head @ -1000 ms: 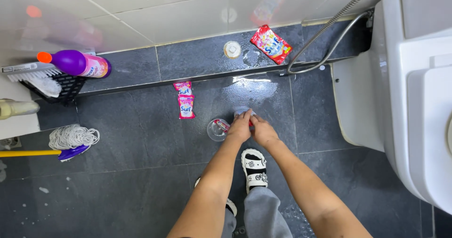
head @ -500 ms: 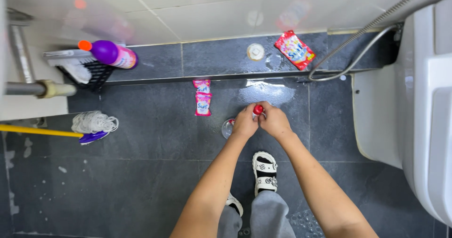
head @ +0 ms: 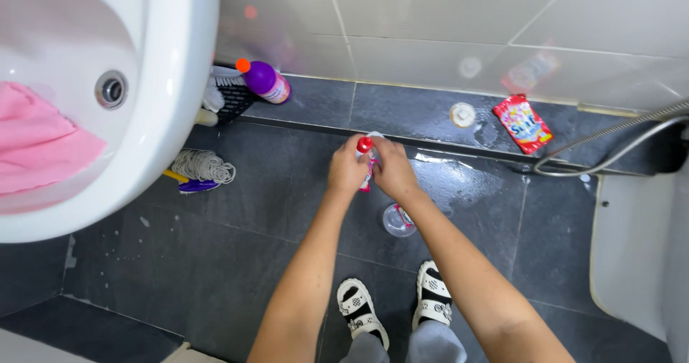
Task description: The person organizes cleaning supplies on a bathroom ledge, then wets a pink cloth under the sink faucet. They proceed to wipe the sink basin and faucet with the cloth, rinsing and wringing it out multiple times to clean the surfaces.
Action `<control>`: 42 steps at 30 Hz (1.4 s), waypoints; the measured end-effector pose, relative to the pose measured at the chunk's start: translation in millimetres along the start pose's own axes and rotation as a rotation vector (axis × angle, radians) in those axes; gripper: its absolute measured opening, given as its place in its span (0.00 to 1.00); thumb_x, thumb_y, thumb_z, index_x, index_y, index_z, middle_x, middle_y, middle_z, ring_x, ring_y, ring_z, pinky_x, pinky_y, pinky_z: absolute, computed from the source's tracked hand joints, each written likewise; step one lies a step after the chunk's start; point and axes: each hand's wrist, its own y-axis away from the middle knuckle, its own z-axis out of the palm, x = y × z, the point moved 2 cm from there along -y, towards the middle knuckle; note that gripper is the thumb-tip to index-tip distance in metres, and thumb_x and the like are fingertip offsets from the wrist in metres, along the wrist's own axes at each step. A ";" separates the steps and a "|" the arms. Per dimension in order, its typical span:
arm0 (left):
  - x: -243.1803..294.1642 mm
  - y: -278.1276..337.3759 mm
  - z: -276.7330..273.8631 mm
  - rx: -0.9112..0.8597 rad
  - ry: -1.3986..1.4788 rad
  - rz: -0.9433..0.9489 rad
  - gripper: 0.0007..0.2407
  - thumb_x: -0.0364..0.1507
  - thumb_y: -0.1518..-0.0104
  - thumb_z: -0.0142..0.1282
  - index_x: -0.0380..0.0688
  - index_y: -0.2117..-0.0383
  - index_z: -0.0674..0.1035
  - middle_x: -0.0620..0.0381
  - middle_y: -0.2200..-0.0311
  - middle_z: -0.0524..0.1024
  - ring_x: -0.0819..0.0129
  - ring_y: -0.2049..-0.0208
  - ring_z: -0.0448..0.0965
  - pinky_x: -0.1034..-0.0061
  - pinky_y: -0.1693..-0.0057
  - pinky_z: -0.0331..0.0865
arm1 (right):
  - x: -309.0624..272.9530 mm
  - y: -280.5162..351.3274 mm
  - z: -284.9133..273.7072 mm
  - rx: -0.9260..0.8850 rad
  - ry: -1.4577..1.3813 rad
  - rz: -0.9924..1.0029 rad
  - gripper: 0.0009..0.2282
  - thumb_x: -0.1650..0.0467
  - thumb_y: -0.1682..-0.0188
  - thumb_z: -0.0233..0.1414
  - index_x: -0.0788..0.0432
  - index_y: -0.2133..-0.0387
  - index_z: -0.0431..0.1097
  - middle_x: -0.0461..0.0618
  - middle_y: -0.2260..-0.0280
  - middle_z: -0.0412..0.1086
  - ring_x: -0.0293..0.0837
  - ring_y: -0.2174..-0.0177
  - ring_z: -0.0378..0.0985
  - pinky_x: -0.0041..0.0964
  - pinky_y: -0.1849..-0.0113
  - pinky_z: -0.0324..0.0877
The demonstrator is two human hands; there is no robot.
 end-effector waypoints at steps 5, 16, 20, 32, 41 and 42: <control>-31.6 -56.6 -29.3 -0.121 0.026 0.136 0.18 0.23 0.50 0.62 0.43 0.51 0.77 0.41 0.54 0.79 0.43 0.51 0.79 0.60 0.46 0.73 | 0.8 -71.8 41.4 -0.075 0.197 -0.063 0.29 0.74 0.62 0.60 0.57 0.43 0.63 0.58 0.42 0.65 0.65 0.48 0.67 0.53 0.47 0.65; -131.7 -164.0 -33.0 0.083 0.016 0.234 0.19 0.19 0.51 0.58 0.45 0.50 0.78 0.46 0.48 0.72 0.50 0.46 0.75 0.66 0.40 0.71 | 15.7 -183.2 152.6 0.019 0.200 -0.035 0.24 0.68 0.57 0.61 0.56 0.46 0.65 0.61 0.50 0.67 0.68 0.51 0.67 0.56 0.50 0.67; -141.3 -180.6 -45.0 0.285 0.081 0.174 0.22 0.22 0.52 0.65 0.45 0.47 0.75 0.43 0.47 0.65 0.49 0.47 0.72 0.64 0.42 0.70 | 23.0 -211.7 201.0 0.206 0.073 0.029 0.21 0.69 0.55 0.61 0.59 0.49 0.65 0.66 0.53 0.67 0.68 0.52 0.69 0.56 0.52 0.69; -197.4 -227.5 -62.3 0.365 0.023 0.262 0.28 0.20 0.50 0.64 0.50 0.40 0.68 0.44 0.45 0.71 0.45 0.44 0.75 0.62 0.39 0.70 | 42.5 -241.3 260.6 0.044 -0.279 0.085 0.24 0.69 0.61 0.66 0.61 0.54 0.62 0.61 0.57 0.74 0.54 0.66 0.83 0.46 0.62 0.77; -193.1 -220.4 -57.3 0.456 -0.026 0.103 0.25 0.24 0.48 0.63 0.41 0.43 0.67 0.41 0.46 0.69 0.44 0.45 0.73 0.61 0.40 0.70 | 35.9 -234.1 256.2 0.076 -0.164 -0.011 0.23 0.68 0.56 0.63 0.62 0.49 0.64 0.65 0.54 0.73 0.60 0.57 0.78 0.50 0.55 0.72; -192.5 -221.0 -55.0 0.473 -0.037 0.097 0.25 0.24 0.49 0.63 0.41 0.43 0.67 0.40 0.46 0.68 0.44 0.44 0.73 0.60 0.39 0.69 | 35.6 -232.0 253.2 0.055 -0.150 -0.017 0.24 0.68 0.55 0.63 0.62 0.47 0.63 0.67 0.53 0.72 0.62 0.55 0.77 0.51 0.53 0.71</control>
